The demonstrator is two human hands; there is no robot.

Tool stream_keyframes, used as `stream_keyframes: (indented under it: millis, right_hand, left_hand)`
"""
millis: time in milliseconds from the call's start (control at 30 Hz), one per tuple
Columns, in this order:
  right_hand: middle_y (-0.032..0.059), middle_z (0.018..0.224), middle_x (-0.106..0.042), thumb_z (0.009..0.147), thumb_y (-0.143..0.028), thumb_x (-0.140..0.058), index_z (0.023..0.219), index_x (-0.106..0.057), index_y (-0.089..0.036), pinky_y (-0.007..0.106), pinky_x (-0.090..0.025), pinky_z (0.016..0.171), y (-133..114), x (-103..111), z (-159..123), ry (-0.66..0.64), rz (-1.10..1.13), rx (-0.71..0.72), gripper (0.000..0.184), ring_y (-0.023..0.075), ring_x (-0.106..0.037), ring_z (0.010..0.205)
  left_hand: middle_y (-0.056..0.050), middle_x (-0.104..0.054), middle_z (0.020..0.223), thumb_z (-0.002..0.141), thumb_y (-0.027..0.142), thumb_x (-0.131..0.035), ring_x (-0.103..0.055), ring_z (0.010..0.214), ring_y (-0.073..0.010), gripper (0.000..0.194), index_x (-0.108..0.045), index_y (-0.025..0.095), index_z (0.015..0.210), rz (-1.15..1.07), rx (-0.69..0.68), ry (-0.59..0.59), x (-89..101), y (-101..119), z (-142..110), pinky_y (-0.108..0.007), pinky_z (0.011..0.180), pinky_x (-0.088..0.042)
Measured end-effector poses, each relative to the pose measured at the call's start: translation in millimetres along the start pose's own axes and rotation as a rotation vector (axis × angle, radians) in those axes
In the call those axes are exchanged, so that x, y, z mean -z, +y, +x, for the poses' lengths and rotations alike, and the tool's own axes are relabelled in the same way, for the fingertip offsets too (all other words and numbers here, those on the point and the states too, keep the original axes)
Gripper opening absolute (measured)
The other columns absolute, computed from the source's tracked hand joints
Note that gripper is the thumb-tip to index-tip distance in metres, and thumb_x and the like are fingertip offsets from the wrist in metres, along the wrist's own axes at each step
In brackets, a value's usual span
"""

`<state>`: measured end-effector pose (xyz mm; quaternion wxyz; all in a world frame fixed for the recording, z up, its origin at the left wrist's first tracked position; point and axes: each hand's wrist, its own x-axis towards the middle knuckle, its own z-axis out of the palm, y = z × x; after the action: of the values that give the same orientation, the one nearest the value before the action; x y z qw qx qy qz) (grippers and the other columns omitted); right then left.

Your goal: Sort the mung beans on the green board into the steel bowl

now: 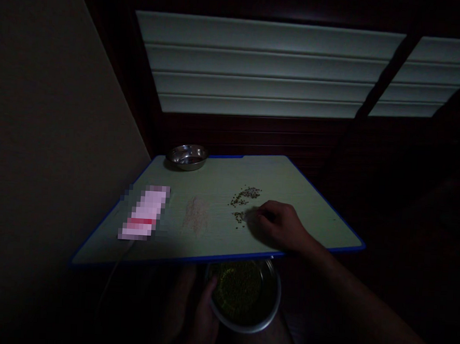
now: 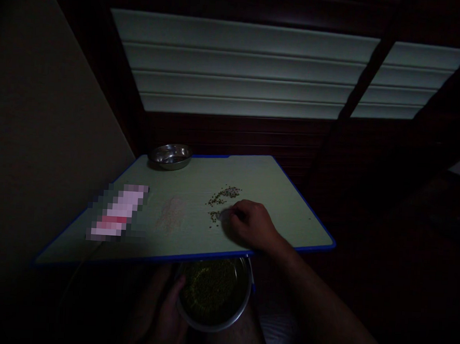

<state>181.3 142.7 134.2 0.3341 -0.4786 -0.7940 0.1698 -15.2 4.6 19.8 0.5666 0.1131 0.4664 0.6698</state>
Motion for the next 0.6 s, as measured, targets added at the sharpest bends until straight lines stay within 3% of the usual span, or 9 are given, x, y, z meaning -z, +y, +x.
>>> stream_keyframes:
  millis: [133,333,600]
  right_hand:
    - [0.0069,0.075,-0.072,0.083,-0.025,-0.056,0.074,-0.068,-0.017,0.029,-0.045,0.066,0.7,-0.3,-0.6,0.010,-0.028,-0.019,0.017,0.0179,-0.063,0.070]
    - [0.0074,0.078,-0.072,0.086,-0.025,-0.056,0.081,-0.072,-0.016,0.029,-0.046,0.068,1.4,-1.5,-1.1,0.008,0.040,0.098,0.019,0.0173,-0.064,0.071]
    - [0.0047,0.072,-0.068,0.083,-0.020,-0.056,0.077,-0.069,-0.017,0.027,-0.044,0.063,3.0,-0.8,-1.6,0.020,0.080,0.172,0.015,0.0159,-0.061,0.067]
  left_hand:
    - [-0.004,-0.068,0.141,0.077,0.022,-0.077,-0.063,0.129,-0.0325,0.071,-0.058,0.035,0.144,-0.040,-0.006,0.024,-1.8,-5.6,-1.5,-0.048,0.113,-0.046]
    - [-0.004,-0.066,0.145,0.079,0.026,-0.078,-0.057,0.137,-0.0341,0.069,-0.058,0.036,0.145,-0.024,-0.063,0.001,5.2,-18.3,2.5,-0.046,0.116,-0.043]
    - [-0.006,-0.060,0.152,0.078,0.022,-0.077,-0.060,0.132,-0.0330,0.079,-0.050,0.035,0.151,-0.060,-0.032,0.004,1.7,-13.9,2.1,-0.047,0.112,-0.047]
